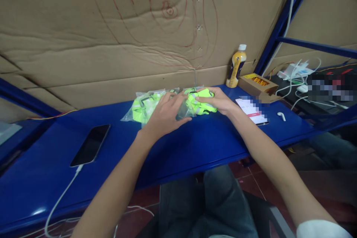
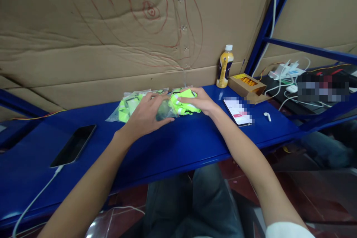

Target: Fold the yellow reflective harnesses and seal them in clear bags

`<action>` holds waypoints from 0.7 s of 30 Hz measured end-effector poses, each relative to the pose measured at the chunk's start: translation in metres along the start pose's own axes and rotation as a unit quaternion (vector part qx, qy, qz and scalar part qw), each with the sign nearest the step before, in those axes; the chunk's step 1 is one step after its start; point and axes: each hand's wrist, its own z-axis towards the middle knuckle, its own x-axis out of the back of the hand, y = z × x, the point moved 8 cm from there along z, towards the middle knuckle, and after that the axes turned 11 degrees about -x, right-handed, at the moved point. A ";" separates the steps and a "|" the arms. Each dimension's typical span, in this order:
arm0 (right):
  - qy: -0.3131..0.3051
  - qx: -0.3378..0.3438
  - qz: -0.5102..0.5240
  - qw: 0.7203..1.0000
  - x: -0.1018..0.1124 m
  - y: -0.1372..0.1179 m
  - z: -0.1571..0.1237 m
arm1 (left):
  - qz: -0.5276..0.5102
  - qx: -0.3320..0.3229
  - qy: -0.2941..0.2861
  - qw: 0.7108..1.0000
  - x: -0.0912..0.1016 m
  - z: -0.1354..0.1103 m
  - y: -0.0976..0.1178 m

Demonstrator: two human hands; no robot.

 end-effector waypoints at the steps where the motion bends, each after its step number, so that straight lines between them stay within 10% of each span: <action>1: -0.014 0.013 -0.015 1.000 -0.004 -0.003 -0.002 | 0.018 0.017 -0.001 1.000 -0.002 -0.001 -0.003; 9: -0.065 0.075 -0.118 0.988 -0.028 -0.008 -0.011 | 0.049 0.013 -0.045 0.998 -0.020 -0.003 0.002; 21: 0.103 0.135 -0.196 0.966 -0.016 0.007 -0.003 | 0.164 0.029 -0.070 0.983 -0.033 0.002 0.014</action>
